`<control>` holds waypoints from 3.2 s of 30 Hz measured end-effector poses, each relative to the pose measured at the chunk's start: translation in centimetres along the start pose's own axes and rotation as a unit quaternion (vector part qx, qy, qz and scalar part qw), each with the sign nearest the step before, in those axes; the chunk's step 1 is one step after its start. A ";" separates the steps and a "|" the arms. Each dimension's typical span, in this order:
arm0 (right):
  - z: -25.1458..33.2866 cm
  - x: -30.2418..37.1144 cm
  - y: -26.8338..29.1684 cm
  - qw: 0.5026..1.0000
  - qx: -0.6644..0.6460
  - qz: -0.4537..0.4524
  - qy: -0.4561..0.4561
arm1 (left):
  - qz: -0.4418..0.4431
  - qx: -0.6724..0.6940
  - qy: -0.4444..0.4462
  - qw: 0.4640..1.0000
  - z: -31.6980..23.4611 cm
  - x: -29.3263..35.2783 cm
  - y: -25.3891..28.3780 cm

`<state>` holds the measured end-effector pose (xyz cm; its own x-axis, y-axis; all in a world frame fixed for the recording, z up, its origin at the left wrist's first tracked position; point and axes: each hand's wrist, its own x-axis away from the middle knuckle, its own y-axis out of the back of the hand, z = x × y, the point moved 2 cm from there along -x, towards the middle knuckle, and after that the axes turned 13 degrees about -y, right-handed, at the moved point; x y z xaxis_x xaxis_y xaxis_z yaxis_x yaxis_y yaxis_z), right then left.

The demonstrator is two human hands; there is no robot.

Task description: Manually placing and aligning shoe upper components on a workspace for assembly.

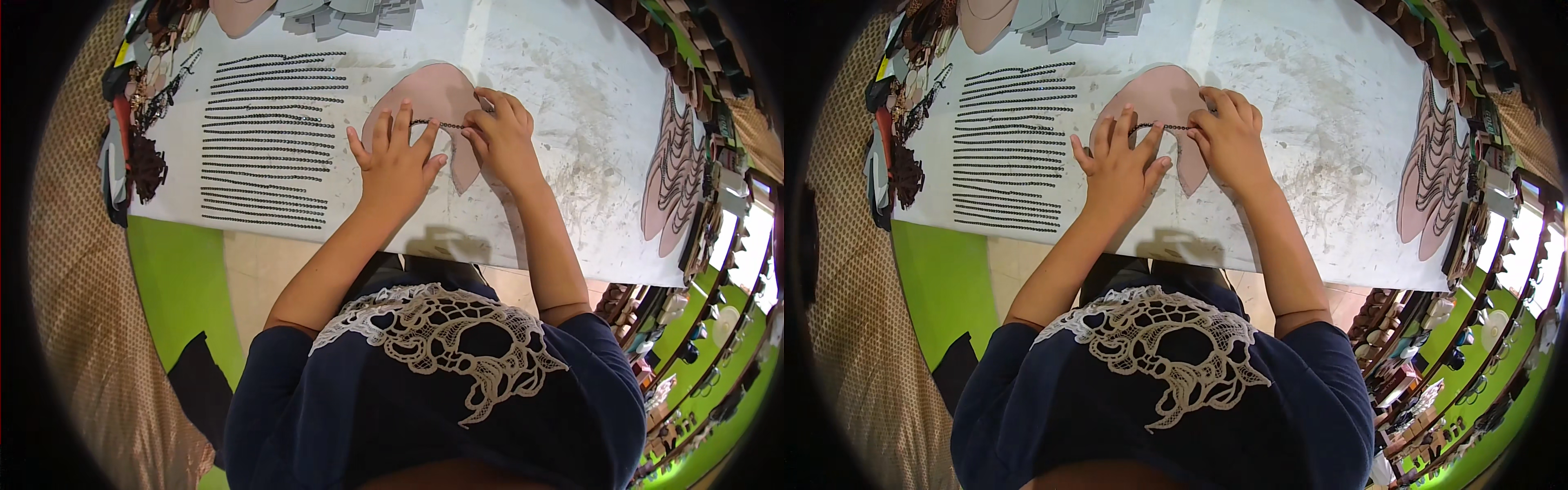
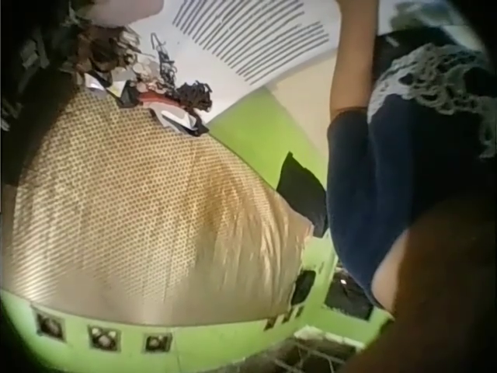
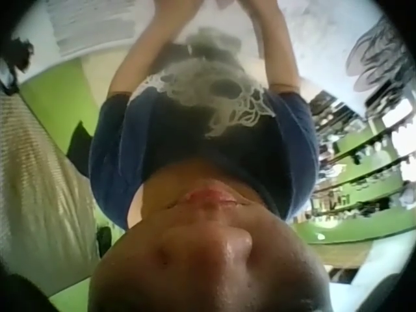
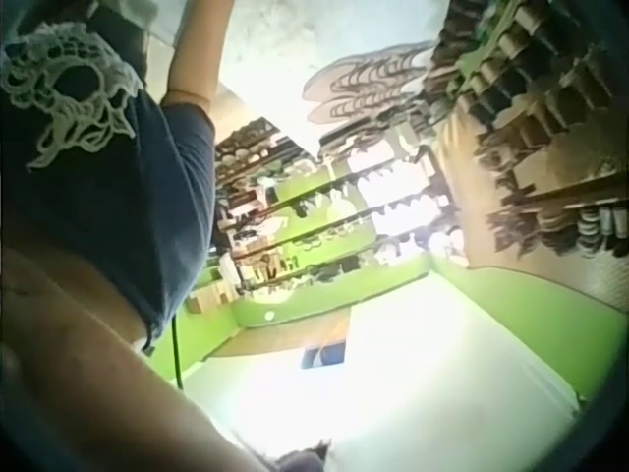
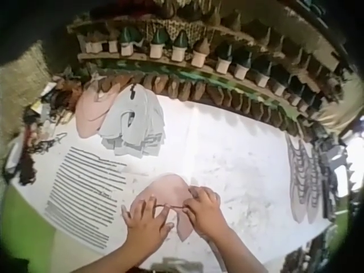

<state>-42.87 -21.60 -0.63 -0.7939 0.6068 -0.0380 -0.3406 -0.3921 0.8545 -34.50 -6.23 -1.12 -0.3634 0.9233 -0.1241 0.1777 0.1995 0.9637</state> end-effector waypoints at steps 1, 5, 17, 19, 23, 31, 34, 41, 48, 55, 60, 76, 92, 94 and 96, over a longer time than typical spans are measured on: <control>-0.1 -0.1 -0.1 1.000 0.000 -0.001 -0.001 | 0.000 0.000 -0.001 1.000 0.0 0.0 -0.1; -0.4 -0.2 -0.6 0.999 0.022 -0.011 0.044 | 0.000 -0.003 -0.007 1.000 0.0 0.1 -0.3; 1.0 1.3 -0.5 0.995 0.092 -0.013 0.045 | 0.005 0.004 0.002 1.000 -0.1 0.2 -0.4; 1.1 1.4 -0.5 0.995 0.091 -0.006 0.041 | 0.002 0.005 0.002 1.000 0.0 0.2 -0.4; 1.1 1.6 -0.9 0.992 0.118 -0.025 0.035 | 0.000 0.000 0.002 1.000 -0.1 0.2 -0.4; 1.2 2.0 -1.4 0.990 0.138 -0.039 0.015 | 0.004 -0.002 0.001 1.000 -0.4 0.1 -0.4; 1.2 2.1 -1.4 0.990 0.136 -0.042 0.012 | -0.008 0.020 -0.011 1.000 -0.6 0.1 -0.4; 1.5 2.3 -1.2 0.988 0.144 -0.043 0.015 | -0.026 -0.005 -0.043 0.999 -0.5 0.2 -1.1; 1.4 2.9 -0.4 0.991 0.123 -0.034 -0.025 | -0.014 -0.006 -0.041 0.999 -0.5 0.2 -1.0; 0.6 2.9 -0.7 0.994 0.104 -0.030 -0.034 | -0.002 0.040 -0.033 0.999 -0.6 -0.1 -0.9; 0.8 2.8 -0.6 0.994 0.104 -0.029 -0.011 | -0.017 0.027 -0.061 0.998 -0.6 0.0 -1.0; 1.7 3.7 -0.6 0.991 0.133 -0.008 -0.001 | -0.003 -0.027 -0.090 0.996 -0.8 0.2 -0.8; 0.9 4.0 0.2 0.995 0.103 0.004 -0.015 | -0.004 0.054 -0.064 0.996 -0.3 0.3 -0.2; 1.1 4.0 0.3 0.995 0.102 0.005 -0.009 | -0.003 0.043 -0.084 0.995 -0.3 0.3 -0.2; 1.4 4.1 0.2 0.995 0.100 0.004 0.005 | 0.003 0.018 -0.108 0.994 -0.3 0.4 -0.4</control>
<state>-45.49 -18.24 0.15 -0.8012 0.5973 -0.0356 -0.2287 -0.2507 0.9407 -34.96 -6.01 -1.52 -0.1578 0.9726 -0.1710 0.2136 0.2026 0.9557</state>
